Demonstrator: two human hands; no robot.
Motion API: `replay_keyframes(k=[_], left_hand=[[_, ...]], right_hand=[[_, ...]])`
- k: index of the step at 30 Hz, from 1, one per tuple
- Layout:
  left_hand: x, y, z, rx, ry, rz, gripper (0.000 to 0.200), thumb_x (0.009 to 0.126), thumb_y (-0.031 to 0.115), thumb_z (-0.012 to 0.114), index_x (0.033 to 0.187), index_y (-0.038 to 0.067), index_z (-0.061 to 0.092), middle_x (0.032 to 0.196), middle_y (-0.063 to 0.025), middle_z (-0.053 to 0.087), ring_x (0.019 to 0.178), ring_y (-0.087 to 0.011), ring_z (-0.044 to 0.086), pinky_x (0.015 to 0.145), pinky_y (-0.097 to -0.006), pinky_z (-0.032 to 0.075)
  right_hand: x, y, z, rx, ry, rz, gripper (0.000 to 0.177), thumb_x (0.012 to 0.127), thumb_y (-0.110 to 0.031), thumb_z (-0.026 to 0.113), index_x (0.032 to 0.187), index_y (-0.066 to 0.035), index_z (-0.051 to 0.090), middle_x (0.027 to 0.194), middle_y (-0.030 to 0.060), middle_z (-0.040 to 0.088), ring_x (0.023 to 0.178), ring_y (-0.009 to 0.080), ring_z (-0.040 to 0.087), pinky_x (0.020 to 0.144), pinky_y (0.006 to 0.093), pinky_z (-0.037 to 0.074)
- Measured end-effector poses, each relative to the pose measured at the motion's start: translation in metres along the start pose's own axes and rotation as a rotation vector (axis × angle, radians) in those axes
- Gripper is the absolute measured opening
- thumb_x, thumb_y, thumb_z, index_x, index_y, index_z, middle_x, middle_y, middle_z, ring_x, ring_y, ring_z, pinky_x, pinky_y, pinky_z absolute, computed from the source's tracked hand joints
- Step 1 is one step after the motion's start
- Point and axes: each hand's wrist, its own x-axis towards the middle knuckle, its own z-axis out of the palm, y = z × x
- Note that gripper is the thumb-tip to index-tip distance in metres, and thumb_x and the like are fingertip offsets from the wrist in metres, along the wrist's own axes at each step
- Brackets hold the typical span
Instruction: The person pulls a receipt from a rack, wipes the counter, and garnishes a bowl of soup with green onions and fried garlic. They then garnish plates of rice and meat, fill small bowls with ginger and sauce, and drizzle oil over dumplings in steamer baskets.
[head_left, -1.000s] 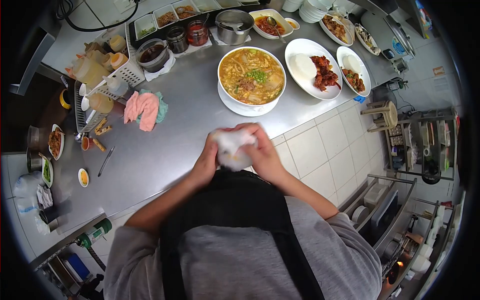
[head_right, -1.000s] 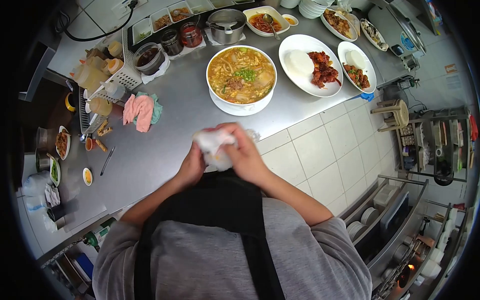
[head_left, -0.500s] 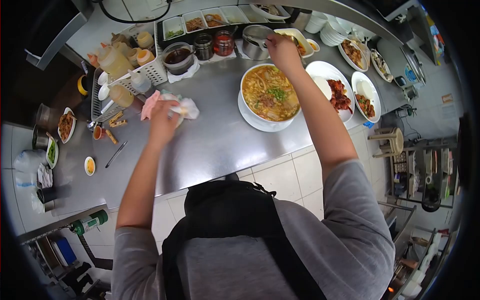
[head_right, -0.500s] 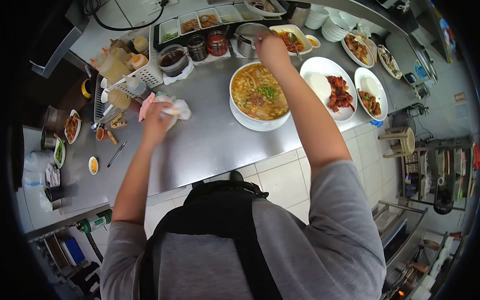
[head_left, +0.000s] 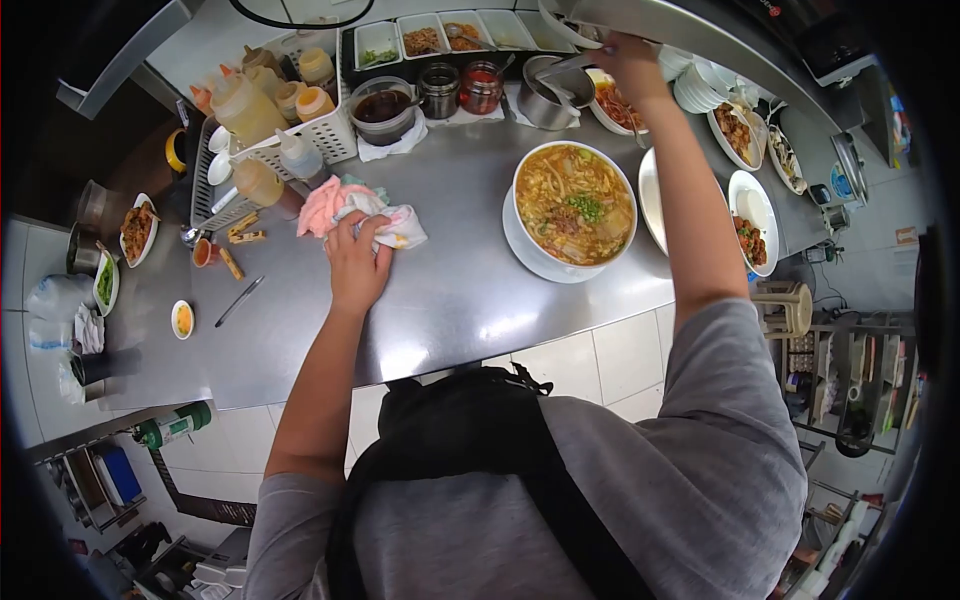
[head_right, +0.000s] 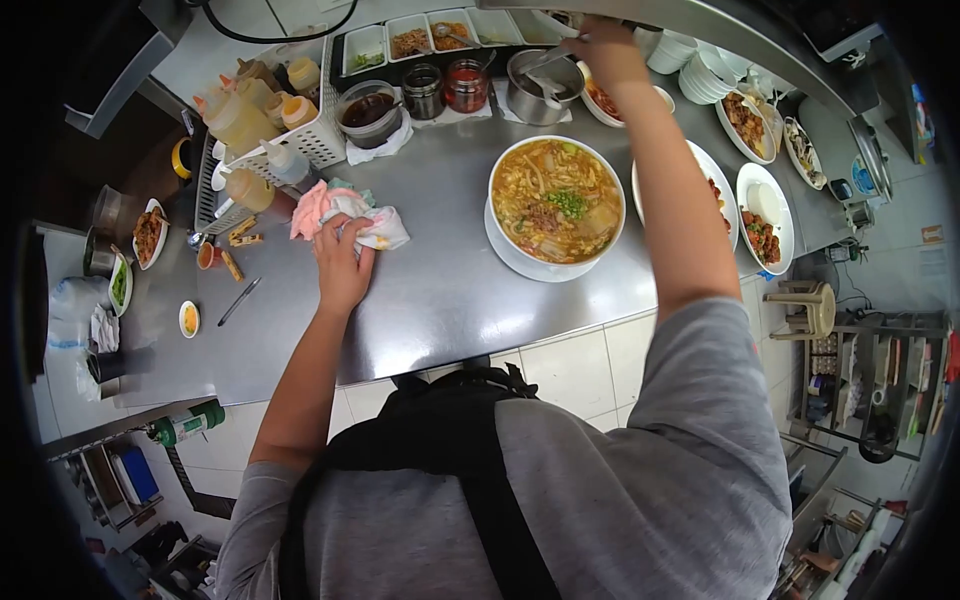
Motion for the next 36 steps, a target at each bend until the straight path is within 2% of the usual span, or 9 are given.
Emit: replay_keyframes(k=[4, 8, 10, 13, 17, 22, 25, 32, 36], left_hand=[[0.0, 0.001, 0.0, -0.002, 0.004, 0.001, 0.036, 0.076, 0.014, 0.067, 0.111, 0.02, 0.064, 0.12, -0.0084, 0.051, 0.111, -0.0316, 0.046, 0.097, -0.0449, 0.036], [-0.001, -0.003, 0.004, 0.019, 0.025, 0.029, 0.036, 0.076, 0.014, 0.067, 0.112, 0.02, 0.063, 0.119, -0.0077, 0.052, 0.111, -0.0318, 0.047, 0.096, -0.0447, 0.036], [-0.001, -0.004, 0.005, 0.031, 0.021, 0.032, 0.036, 0.077, 0.014, 0.068, 0.112, 0.02, 0.063, 0.119, -0.0076, 0.052, 0.11, -0.0317, 0.048, 0.096, -0.0443, 0.037], [-0.002, -0.003, 0.005, 0.045, 0.03, 0.038, 0.036, 0.077, 0.015, 0.068, 0.113, 0.021, 0.063, 0.119, -0.0072, 0.052, 0.11, -0.0316, 0.048, 0.096, -0.0447, 0.037], [-0.003, -0.004, 0.006, 0.053, 0.016, 0.032, 0.035, 0.078, 0.016, 0.068, 0.113, 0.021, 0.063, 0.119, -0.0071, 0.052, 0.111, -0.0318, 0.048, 0.097, -0.0447, 0.037], [-0.003, -0.005, 0.007, 0.05, 0.022, 0.024, 0.034, 0.079, 0.017, 0.067, 0.113, 0.021, 0.063, 0.12, -0.0071, 0.052, 0.111, -0.0315, 0.048, 0.097, -0.0445, 0.037], [-0.003, -0.006, 0.007, 0.05, 0.029, 0.027, 0.034, 0.079, 0.017, 0.068, 0.113, 0.022, 0.063, 0.12, -0.0067, 0.052, 0.111, -0.0311, 0.048, 0.097, -0.0442, 0.037], [-0.003, -0.007, 0.007, 0.044, 0.026, 0.014, 0.035, 0.079, 0.017, 0.068, 0.112, 0.022, 0.063, 0.12, -0.0059, 0.052, 0.11, -0.0309, 0.048, 0.096, -0.0437, 0.037], [-0.003, -0.007, 0.007, 0.04, 0.03, 0.016, 0.034, 0.078, 0.016, 0.068, 0.112, 0.022, 0.063, 0.12, -0.0055, 0.052, 0.109, -0.0307, 0.049, 0.096, -0.0439, 0.037]], right_hand=[[-0.073, 0.029, -0.012, -0.121, -0.159, 0.122, 0.03, 0.088, -0.025, 0.065, 0.108, -0.003, 0.061, 0.088, 0.0243, 0.066, 0.083, 0.0396, 0.065, 0.074, 0.0453, 0.05], [-0.146, 0.059, -0.019, 0.007, -0.237, 0.151, 0.033, 0.092, -0.022, 0.058, 0.118, -0.002, 0.058, 0.081, 0.0189, 0.066, 0.071, 0.0338, 0.064, 0.065, 0.0424, 0.051], [-0.169, 0.03, -0.06, 0.47, -0.291, 0.535, 0.034, 0.095, -0.023, 0.053, 0.121, -0.003, 0.059, 0.077, 0.0053, 0.061, 0.06, 0.0163, 0.056, 0.052, 0.0323, 0.045], [-0.191, -0.025, -0.095, 0.739, -0.491, 0.812, 0.033, 0.097, -0.025, 0.05, 0.118, -0.002, 0.062, 0.078, -0.0027, 0.055, 0.058, 0.001, 0.043, 0.044, 0.018, 0.03], [-0.19, -0.055, -0.088, 0.673, -0.549, 0.765, 0.033, 0.096, -0.025, 0.053, 0.113, 0.0, 0.065, 0.074, -0.0007, 0.056, 0.056, 0.0026, 0.043, 0.045, 0.0195, 0.031], [-0.182, -0.063, -0.074, 0.515, -0.528, 0.605, 0.036, 0.094, -0.025, 0.054, 0.115, 0.004, 0.065, 0.08, 0.0073, 0.064, 0.071, 0.0119, 0.057, 0.067, 0.0284, 0.047], [-0.177, -0.069, -0.076, 0.41, -0.557, 0.583, 0.037, 0.094, -0.025, 0.055, 0.115, 0.004, 0.065, 0.083, 0.0092, 0.066, 0.076, 0.0152, 0.059, 0.077, 0.0306, 0.048], [-0.176, -0.066, -0.063, 0.458, -0.544, 0.584, 0.038, 0.094, -0.025, 0.055, 0.116, 0.004, 0.065, 0.085, 0.0101, 0.066, 0.078, 0.0156, 0.059, 0.078, 0.0308, 0.049], [-0.177, -0.067, -0.064, 0.532, -0.557, 0.664, 0.036, 0.094, -0.025, 0.054, 0.114, 0.002, 0.065, 0.078, 0.0055, 0.061, 0.063, 0.0103, 0.051, 0.06, 0.0258, 0.044]])
